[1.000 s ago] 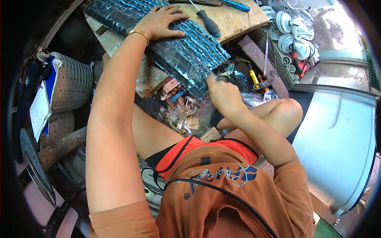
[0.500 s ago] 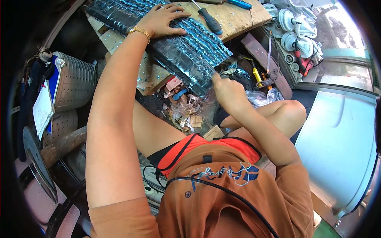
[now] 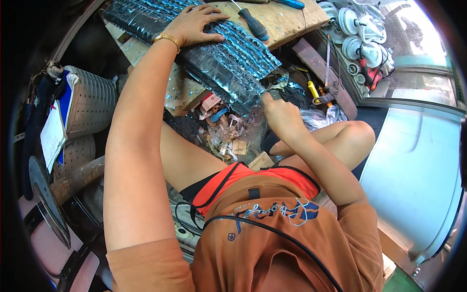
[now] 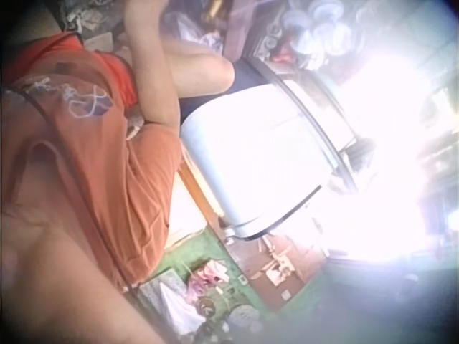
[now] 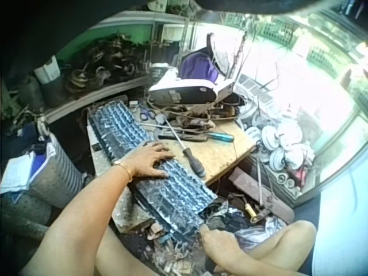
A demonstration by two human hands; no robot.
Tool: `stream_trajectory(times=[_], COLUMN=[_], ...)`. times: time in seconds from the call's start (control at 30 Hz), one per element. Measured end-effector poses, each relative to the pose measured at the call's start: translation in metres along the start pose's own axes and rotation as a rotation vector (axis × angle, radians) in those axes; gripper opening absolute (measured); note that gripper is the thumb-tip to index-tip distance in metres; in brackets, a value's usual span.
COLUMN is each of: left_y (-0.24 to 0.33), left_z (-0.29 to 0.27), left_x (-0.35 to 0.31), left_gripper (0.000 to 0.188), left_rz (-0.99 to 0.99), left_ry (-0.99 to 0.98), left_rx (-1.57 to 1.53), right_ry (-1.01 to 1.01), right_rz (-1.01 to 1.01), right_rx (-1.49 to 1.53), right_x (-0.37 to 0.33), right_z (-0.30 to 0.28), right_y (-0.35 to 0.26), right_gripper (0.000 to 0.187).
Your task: The person uses a screwdriver and pliers to pry apart and disassemble components of a blue finned metal air conditioning unit part on a workbench.
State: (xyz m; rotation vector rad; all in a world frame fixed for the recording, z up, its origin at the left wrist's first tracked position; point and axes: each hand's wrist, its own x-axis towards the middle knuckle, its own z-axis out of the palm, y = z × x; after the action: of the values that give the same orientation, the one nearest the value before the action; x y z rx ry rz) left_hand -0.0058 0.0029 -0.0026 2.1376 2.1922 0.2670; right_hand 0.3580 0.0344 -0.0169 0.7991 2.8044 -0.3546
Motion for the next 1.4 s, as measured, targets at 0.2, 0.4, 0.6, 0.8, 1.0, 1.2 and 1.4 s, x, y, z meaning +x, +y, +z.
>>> stream_trajectory(times=[0.2,0.4,0.6,0.8,1.0,1.2,1.4], left_y=[0.001,-0.016,-0.016,0.001,-0.007,-0.003,-0.014], left_z=[0.001,0.022,0.022,0.014,0.013,0.013,0.018], left_x=[0.002,0.008,-0.015,0.018,-0.001,0.013,-0.007], left_gripper=[0.082,0.075,0.076,0.077,0.082,0.082,0.078], left_rz=[-0.016,0.028,-0.012,0.015,-0.029,0.008,-0.020], left_ry=[-0.029,0.145,0.106,0.109,0.066,0.077,0.073], left_rx=[-0.006,0.222,0.215,0.098,0.067,0.057,0.112], right_ry=[-0.016,-0.067,0.164,0.462,0.447,0.424,0.243], right_rz=[0.021,0.091,0.374,0.116,-0.072,-0.031,-0.302], right_rx=[0.018,-0.068,0.805,0.240,0.045,0.168,0.701], right_x=[-0.005,-0.062,0.024,0.208,0.248,0.227,0.058], right_z=[0.003,0.075,-0.018,-0.100,-0.083,-0.084,-0.095], right_y=[0.004,0.077,0.069,0.083,0.023,0.026,0.055], right_gripper=[0.017,0.019,0.030,0.040,0.049,0.042,0.062])
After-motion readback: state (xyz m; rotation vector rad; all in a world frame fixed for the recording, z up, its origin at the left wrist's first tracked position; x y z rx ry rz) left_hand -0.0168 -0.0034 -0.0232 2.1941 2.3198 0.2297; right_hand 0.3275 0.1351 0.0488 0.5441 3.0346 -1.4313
